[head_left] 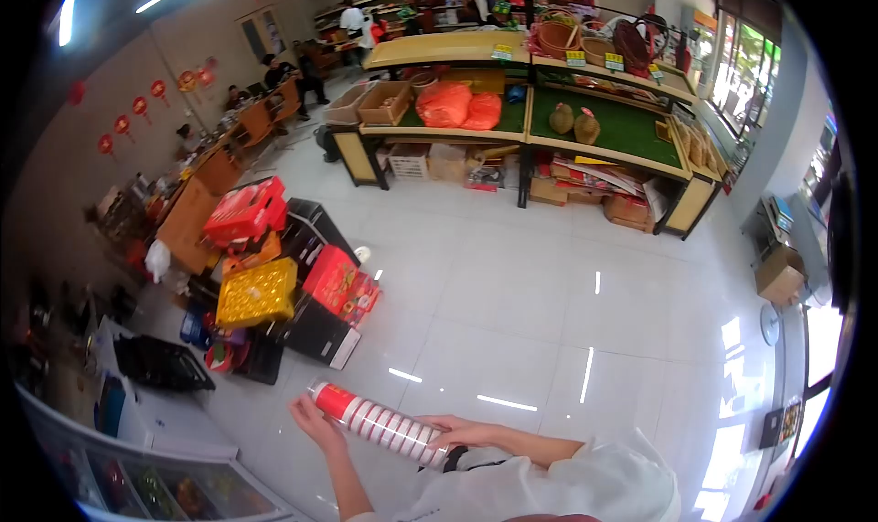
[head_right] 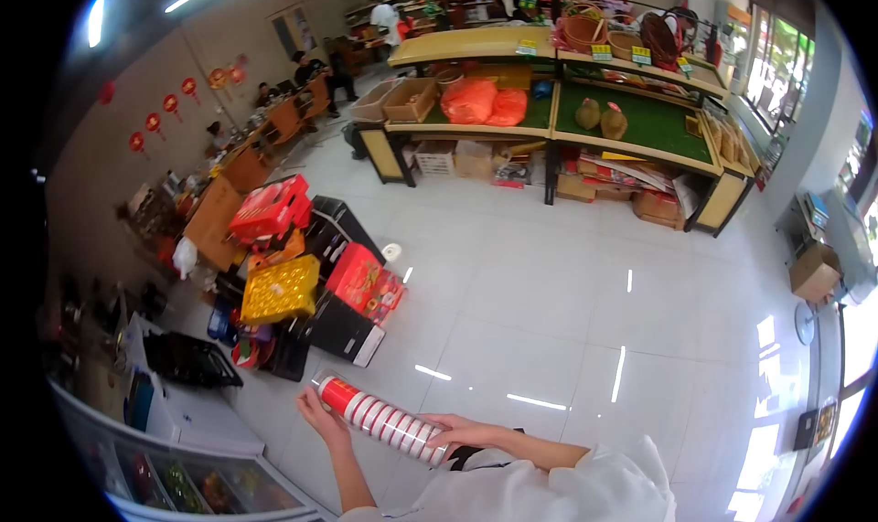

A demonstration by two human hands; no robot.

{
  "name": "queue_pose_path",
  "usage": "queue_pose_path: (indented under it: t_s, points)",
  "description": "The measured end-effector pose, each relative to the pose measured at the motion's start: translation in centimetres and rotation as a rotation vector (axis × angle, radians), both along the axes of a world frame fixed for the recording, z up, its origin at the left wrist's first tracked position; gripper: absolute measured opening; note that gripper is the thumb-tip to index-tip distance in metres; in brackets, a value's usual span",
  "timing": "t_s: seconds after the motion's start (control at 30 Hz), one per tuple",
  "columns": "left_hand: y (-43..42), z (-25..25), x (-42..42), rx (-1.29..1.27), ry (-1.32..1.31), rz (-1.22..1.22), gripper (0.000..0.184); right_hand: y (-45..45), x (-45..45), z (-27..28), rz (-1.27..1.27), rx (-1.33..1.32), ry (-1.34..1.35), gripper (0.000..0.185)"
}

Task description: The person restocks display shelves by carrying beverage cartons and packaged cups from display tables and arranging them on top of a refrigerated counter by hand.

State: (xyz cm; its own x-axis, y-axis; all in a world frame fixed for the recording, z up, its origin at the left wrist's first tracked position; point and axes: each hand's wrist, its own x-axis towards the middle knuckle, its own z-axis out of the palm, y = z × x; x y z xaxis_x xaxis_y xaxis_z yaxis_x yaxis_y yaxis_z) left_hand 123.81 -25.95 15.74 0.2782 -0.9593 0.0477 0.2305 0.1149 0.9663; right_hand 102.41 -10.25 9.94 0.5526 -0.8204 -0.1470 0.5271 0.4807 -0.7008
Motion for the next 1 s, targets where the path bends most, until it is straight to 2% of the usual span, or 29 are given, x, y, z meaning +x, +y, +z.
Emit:
queue_pose_path:
  t_s: [0.03, 0.1, 0.17, 0.37, 0.43, 0.47, 0.57, 0.63, 0.7, 0.77, 0.83, 0.87, 0.9, 0.97, 1.0]
  points:
    - [-2.4, -0.3, -0.6, -0.046, 0.024, -0.093, 0.017, -1.1, -0.1, -0.5, -0.112, -0.056, 0.092, 0.078]
    - [-7.4, -0.7, -3.2, -0.079, 0.058, -0.219, 0.018, -4.3, -1.7, -0.2, -0.202, 0.010, 0.090, 0.078]
    - [-12.4, -0.4, -6.1, -0.150, 0.118, -0.347, 0.018, -8.2, -3.9, 0.1, -0.315, -0.095, 0.234, 0.079]
    - [-25.5, 0.2, -14.8, -0.231, 0.149, -0.543, 0.013, -18.4, -12.6, 4.6, -0.362, -0.068, 0.277, 0.086]
    - [-29.5, 1.3, -18.5, -0.299, 0.104, -0.630, 0.008, -20.9, -15.4, 5.9, -0.475, -0.152, 0.319, 0.090]
    - [-30.9, 1.8, -20.5, -0.290, 0.145, -0.687, 0.009, -21.6, -16.8, 5.8, -0.517, -0.084, 0.333, 0.094]
    - [-33.6, 4.2, -25.6, -0.287, 0.212, -0.891, 0.011, -23.4, -19.4, 5.8, -0.586, -0.101, 0.146, 0.094]
    - [-35.9, 4.3, -30.1, -0.442, 0.198, -1.006, 0.013, -24.4, -20.7, 3.8, -0.672, -0.113, 0.086, 0.093]
    - [-37.8, 4.3, -34.7, -0.442, 0.172, -1.179, 0.018, -25.4, -20.9, 1.7, -0.753, -0.123, 0.019, 0.092]
    - [-40.9, 2.3, -40.0, -0.462, -0.022, -1.275, 0.036, -27.8, -21.4, 0.1, -1.078, 0.001, -0.109, 0.089]
    - [-41.9, 1.9, -44.9, -0.133, -0.041, -1.252, 0.055, -32.2, -23.4, -1.8, -1.119, -0.022, -0.222, 0.086]
    - [-44.9, -2.9, -47.8, -0.165, -0.128, -1.241, 0.065, -34.5, -24.9, -2.4, -1.157, -0.026, -0.306, 0.084]
    - [-45.9, -3.6, -48.5, -0.171, -0.137, -1.243, 0.065, -36.5, -26.8, -2.3, -1.158, -0.032, -0.315, 0.084]
    - [-47.6, -4.3, -49.8, 0.240, -0.182, -1.402, 0.070, -40.9, -30.8, -1.1, -1.176, 0.066, -0.199, 0.080]
    - [-48.6, -5.9, -50.1, 0.249, -0.173, -1.455, 0.073, -43.4, -33.1, -0.9, -1.199, -0.043, -0.106, 0.082]
